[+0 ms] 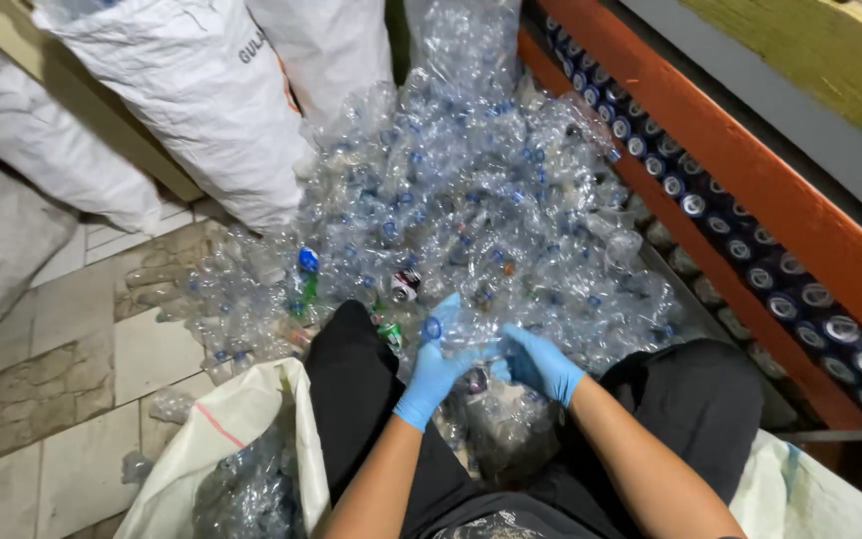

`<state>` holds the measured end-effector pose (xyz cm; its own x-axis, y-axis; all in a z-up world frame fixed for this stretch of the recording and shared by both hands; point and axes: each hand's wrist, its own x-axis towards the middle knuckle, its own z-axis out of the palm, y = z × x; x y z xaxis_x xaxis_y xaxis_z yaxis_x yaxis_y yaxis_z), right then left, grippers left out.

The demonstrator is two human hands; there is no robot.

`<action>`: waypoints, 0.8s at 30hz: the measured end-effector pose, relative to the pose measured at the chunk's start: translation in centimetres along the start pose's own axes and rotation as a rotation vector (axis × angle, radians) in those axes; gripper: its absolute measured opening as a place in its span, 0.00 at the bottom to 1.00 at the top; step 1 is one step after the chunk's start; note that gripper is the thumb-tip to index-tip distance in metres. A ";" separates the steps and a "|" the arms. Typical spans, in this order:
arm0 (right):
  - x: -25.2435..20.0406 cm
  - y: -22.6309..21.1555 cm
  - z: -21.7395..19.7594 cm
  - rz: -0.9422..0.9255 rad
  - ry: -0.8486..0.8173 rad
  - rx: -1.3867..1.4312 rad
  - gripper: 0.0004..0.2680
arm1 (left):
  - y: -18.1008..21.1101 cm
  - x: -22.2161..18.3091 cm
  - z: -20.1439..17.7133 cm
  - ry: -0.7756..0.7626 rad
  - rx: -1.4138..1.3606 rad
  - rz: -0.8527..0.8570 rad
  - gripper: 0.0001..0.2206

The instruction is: Sorting and bagging empty plastic bottles from a pile on the floor into a large sack

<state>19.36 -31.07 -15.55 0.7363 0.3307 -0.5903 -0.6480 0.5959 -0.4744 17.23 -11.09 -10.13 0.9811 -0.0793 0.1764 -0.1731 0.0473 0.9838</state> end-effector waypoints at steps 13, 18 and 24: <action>-6.4 -1.7 7.4 -1.247 0.014 -1.402 0.34 | 5.3 3.6 2.1 0.542 -0.582 -0.136 0.18; -5.4 -1.4 7.3 -1.211 0.231 -1.804 0.35 | 7.6 2.9 3.0 0.595 -0.891 -0.550 0.13; -3.2 -2.9 5.4 -1.343 0.282 -1.773 0.31 | 6.1 2.7 3.3 0.548 -0.698 -0.566 0.12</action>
<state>19.97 -29.86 -8.74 0.8280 0.2441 0.5049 0.4684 -0.7961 -0.3832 18.54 -14.34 -3.56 0.8384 0.1843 -0.5130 0.2395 0.7209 0.6504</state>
